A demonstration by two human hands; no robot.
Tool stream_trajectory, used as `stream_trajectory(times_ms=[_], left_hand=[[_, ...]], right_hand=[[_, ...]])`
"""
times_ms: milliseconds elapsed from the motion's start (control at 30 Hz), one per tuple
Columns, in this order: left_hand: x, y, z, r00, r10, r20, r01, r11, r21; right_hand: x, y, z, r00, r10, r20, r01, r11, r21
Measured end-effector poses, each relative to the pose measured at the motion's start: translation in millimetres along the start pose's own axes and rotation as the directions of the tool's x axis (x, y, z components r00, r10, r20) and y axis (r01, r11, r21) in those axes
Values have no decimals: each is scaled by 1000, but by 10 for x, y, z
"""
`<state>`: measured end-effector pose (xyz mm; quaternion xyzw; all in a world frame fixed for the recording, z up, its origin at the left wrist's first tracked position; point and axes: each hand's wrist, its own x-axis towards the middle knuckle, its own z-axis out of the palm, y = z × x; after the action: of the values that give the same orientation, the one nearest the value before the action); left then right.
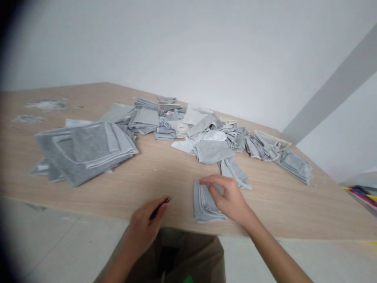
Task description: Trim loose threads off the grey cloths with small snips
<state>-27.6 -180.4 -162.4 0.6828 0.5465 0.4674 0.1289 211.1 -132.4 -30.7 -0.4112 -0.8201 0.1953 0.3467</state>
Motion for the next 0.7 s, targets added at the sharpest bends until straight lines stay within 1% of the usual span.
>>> stream_trajectory(times_ms=[67,133,200,333,433,500,600,700], left_hand=[[5,-14,-3,1000,2,-2,-2,1000,16],[5,-29,-4,1000,-4,-2,4,1000,29],[6,-42,-2,1000,-18,2,18,999,38],[15,-55,3,998,-53,20,52,998,18],[21,-56,5,997,-74,27,74,997,10],[22,-56,3,997,-76,29,76,997,13],[24,-55,1,996,-86,29,86,996,13],[26,-49,2,992,-122,30,121,993,10]], right_hand=[[-281,45,-151,991,89,-100,-87,996,20],[-530,77,-239,976,154,-156,-146,987,63],[-739,105,-266,961,204,-187,-186,977,107],[-1046,138,-220,921,297,-251,-251,947,200],[-1205,113,-170,895,351,-277,-279,923,266],[-1274,113,-142,881,376,-288,-298,913,279],[-1329,211,-117,861,396,-319,-336,914,227],[-1366,408,-104,866,372,-334,-349,928,130]])
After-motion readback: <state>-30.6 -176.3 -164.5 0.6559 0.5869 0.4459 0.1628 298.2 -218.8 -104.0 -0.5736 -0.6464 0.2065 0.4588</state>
